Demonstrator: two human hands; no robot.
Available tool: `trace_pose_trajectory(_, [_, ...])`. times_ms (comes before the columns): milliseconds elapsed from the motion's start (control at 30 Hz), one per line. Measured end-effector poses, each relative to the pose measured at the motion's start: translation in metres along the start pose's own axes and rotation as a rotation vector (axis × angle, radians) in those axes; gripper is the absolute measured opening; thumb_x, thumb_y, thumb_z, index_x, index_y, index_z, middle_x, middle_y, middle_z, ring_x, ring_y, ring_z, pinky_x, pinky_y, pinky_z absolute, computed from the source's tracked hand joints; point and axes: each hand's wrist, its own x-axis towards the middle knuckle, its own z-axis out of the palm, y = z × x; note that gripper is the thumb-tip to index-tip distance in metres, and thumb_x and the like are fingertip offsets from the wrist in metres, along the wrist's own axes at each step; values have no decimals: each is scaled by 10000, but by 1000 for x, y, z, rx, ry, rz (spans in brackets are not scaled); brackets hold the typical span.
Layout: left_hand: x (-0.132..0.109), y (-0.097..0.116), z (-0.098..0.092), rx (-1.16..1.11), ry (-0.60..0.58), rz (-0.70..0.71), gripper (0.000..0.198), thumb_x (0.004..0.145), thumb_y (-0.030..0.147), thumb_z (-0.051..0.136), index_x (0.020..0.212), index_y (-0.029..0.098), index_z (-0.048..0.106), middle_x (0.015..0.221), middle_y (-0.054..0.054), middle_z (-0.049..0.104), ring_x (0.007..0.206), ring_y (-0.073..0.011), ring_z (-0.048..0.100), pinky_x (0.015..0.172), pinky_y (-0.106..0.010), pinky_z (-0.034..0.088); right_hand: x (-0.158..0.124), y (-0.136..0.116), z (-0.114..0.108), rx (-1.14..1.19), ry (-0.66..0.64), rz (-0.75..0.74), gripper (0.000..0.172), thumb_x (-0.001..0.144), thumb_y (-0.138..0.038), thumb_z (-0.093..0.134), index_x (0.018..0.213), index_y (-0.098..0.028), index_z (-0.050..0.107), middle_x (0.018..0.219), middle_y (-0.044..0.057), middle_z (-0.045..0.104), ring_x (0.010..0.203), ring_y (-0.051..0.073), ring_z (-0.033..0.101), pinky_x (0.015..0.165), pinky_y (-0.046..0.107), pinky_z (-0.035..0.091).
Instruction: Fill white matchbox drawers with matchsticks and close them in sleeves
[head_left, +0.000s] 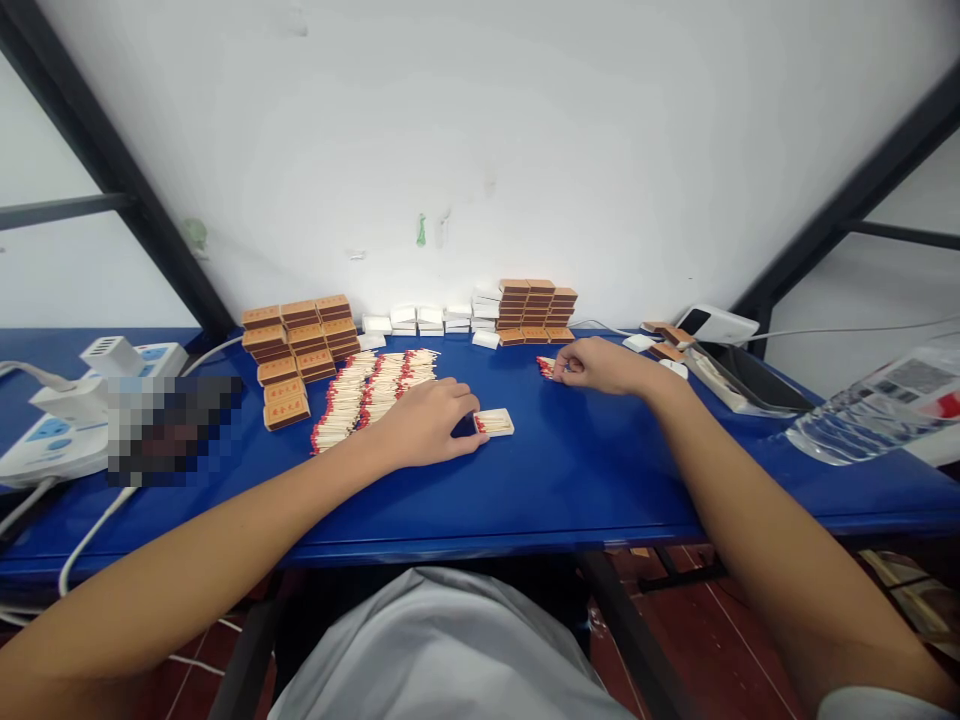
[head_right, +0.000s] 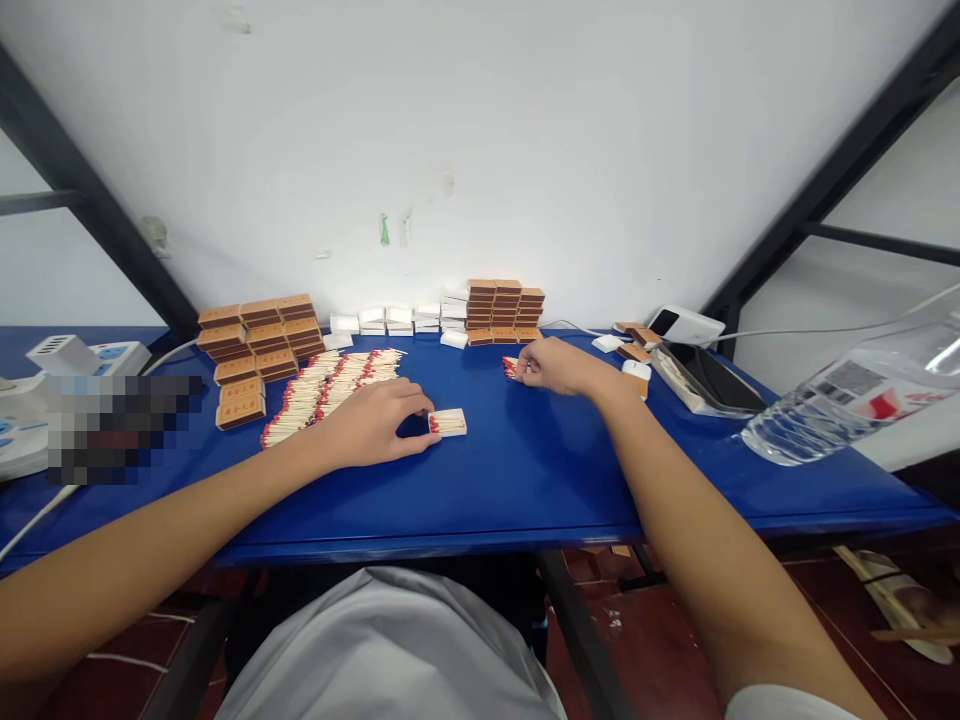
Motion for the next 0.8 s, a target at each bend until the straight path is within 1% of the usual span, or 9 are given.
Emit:
trace_pose_trajectory(200, [0, 0, 0, 1, 1, 4, 262, 1018, 435, 684, 1057, 182, 744, 1001, -78, 736, 985, -268, 691, 836, -389, 525, 1, -3, 1, 9, 45, -15, 219, 897, -325, 637, 945, -180, 794, 928, 100, 799, 771, 215, 666, 690, 311, 441])
trace_pose_trajectory(333, [0, 0, 0, -7, 14, 6, 252, 1014, 432, 690, 1048, 188, 742, 987, -78, 730, 977, -269, 691, 827, -387, 525, 3, -2, 1, 14, 73, -37, 251, 893, -368, 639, 938, -195, 815, 903, 88, 801, 738, 215, 646, 685, 326, 440])
trace_pose_trajectory(433, [0, 0, 1, -12, 19, 7, 245, 1011, 431, 692, 1041, 192, 741, 983, -75, 729, 972, -265, 692, 825, -381, 524, 4, 0, 2, 8, 68, -32, 251, 895, -369, 638, 924, -192, 814, 907, 91, 808, 746, 221, 658, 692, 334, 447])
trace_pose_trajectory(633, [0, -1, 2, -2, 5, 8, 259, 1017, 433, 681, 1065, 187, 742, 1007, -79, 737, 992, -267, 693, 842, -383, 526, 4, 0, 3, -23, 38, -9, 203, 900, -307, 638, 960, -177, 782, 952, 110, 809, 796, 234, 697, 708, 329, 463])
trace_pose_trajectory(800, [0, -1, 1, -9, 14, 13, 252, 1018, 429, 683, 1051, 187, 746, 991, -78, 732, 977, -267, 690, 831, -390, 527, 0, -7, 2, 15, 35, -16, 200, 919, -341, 622, 902, -178, 736, 933, 117, 795, 779, 231, 677, 698, 326, 451])
